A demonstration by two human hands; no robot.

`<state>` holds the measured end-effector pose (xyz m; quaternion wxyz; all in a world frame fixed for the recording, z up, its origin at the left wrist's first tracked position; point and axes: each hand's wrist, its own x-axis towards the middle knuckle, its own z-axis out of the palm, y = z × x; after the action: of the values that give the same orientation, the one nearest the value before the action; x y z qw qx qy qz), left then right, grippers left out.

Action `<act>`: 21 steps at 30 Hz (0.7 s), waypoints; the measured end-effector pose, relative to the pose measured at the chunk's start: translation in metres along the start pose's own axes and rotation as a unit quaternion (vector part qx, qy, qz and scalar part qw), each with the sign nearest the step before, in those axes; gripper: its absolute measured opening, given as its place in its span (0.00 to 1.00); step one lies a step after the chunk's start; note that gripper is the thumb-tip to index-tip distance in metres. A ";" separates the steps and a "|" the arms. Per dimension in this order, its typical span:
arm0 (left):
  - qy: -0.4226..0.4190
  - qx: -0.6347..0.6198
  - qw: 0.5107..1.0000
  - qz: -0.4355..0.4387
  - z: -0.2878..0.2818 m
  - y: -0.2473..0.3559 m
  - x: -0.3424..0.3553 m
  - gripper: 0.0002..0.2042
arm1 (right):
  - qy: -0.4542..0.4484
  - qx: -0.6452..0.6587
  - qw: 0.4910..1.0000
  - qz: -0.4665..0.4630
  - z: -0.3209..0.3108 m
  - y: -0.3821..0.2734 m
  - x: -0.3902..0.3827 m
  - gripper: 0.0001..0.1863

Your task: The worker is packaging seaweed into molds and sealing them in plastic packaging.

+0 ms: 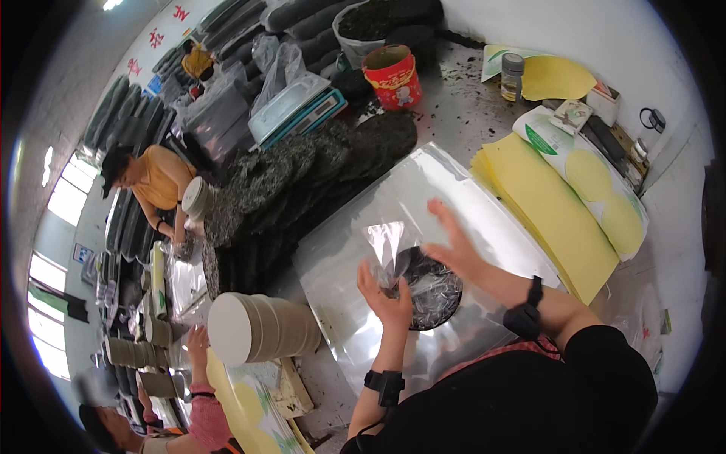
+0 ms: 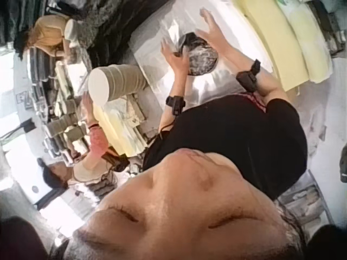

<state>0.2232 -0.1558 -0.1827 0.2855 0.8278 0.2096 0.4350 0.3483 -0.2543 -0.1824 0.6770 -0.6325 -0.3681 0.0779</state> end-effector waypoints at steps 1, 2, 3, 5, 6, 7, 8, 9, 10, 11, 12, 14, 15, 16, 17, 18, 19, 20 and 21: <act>-0.007 -0.003 1.000 0.011 0.004 0.002 0.000 0.35 | 0.060 0.045 0.996 0.052 0.006 0.015 0.000 0.28; -0.023 -0.138 0.985 -0.100 -0.002 -0.003 -0.007 0.35 | -0.126 -0.006 0.989 0.075 0.005 -0.005 -0.006 0.34; -0.035 -0.268 0.940 -0.209 -0.005 -0.007 -0.008 0.36 | -0.121 0.000 0.990 0.071 0.006 -0.006 -0.005 0.34; -0.050 -0.211 0.969 -0.114 -0.010 -0.013 -0.003 0.28 | -0.096 -0.123 0.978 -0.136 0.007 -0.005 -0.005 0.33; -0.061 -0.157 0.985 -0.024 -0.011 -0.014 -0.002 0.21 | -0.096 -0.121 0.979 -0.134 0.005 -0.003 -0.007 0.33; -0.072 -0.102 0.990 0.067 -0.012 -0.015 -0.003 0.15 | -0.163 -0.085 0.972 -0.146 0.005 0.001 -0.009 0.27; -0.093 -0.189 0.977 -0.026 -0.009 -0.015 -0.008 0.06 | -0.230 -0.050 0.959 -0.159 0.005 0.004 -0.011 0.22; -0.093 -0.188 0.977 -0.026 -0.007 -0.024 -0.009 0.06 | -0.295 -0.014 0.940 -0.171 0.005 0.008 -0.012 0.17; -0.162 -0.111 0.980 -0.008 -0.003 -0.035 -0.011 0.06 | -0.339 -0.074 0.924 -0.158 0.007 0.018 -0.013 0.10; -0.228 -0.033 0.973 0.005 -0.003 -0.033 -0.012 0.07 | -0.345 -0.072 0.923 -0.156 0.013 0.022 -0.012 0.10; -0.314 0.092 0.945 -0.014 0.000 -0.029 -0.006 0.12 | -0.363 -0.191 0.901 -0.140 0.021 0.026 -0.011 0.07; -0.300 0.117 0.947 0.020 0.006 -0.028 -0.006 0.14 | -0.362 -0.315 0.870 -0.116 0.024 0.029 -0.012 0.06; -0.287 0.141 0.945 0.062 0.007 -0.026 -0.006 0.16 | -0.370 -0.314 0.866 -0.119 0.026 0.032 -0.015 0.06; -0.326 0.104 0.939 0.025 0.002 -0.023 -0.006 0.21 | -0.315 -0.330 0.883 -0.108 0.030 0.036 -0.019 0.08; -0.326 0.099 0.940 0.023 0.000 -0.015 -0.005 0.21 | -0.254 -0.350 0.897 -0.092 0.028 0.040 -0.020 0.09; -0.278 0.031 0.960 0.006 -0.007 -0.006 -0.005 0.24 | -0.258 -0.351 0.896 -0.089 0.028 0.033 -0.014 0.09; -0.228 -0.037 0.973 -0.012 -0.010 -0.002 -0.005 0.27 | -0.346 -0.373 0.856 -0.095 0.024 0.024 -0.004 0.11; -0.323 -0.014 0.946 -0.006 -0.013 -0.002 -0.007 0.31 | -0.431 -0.390 0.808 -0.098 0.019 0.010 -0.002 0.14; -0.322 -0.017 0.947 -0.013 -0.013 -0.003 -0.009 0.31 | -0.438 -0.390 0.804 -0.096 0.011 -0.001 -0.006 0.14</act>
<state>0.2073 -0.1554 -0.1837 0.3573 0.9160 0.1102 0.1451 0.3374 -0.2492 -0.1850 0.1441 -0.7033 -0.6836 0.1317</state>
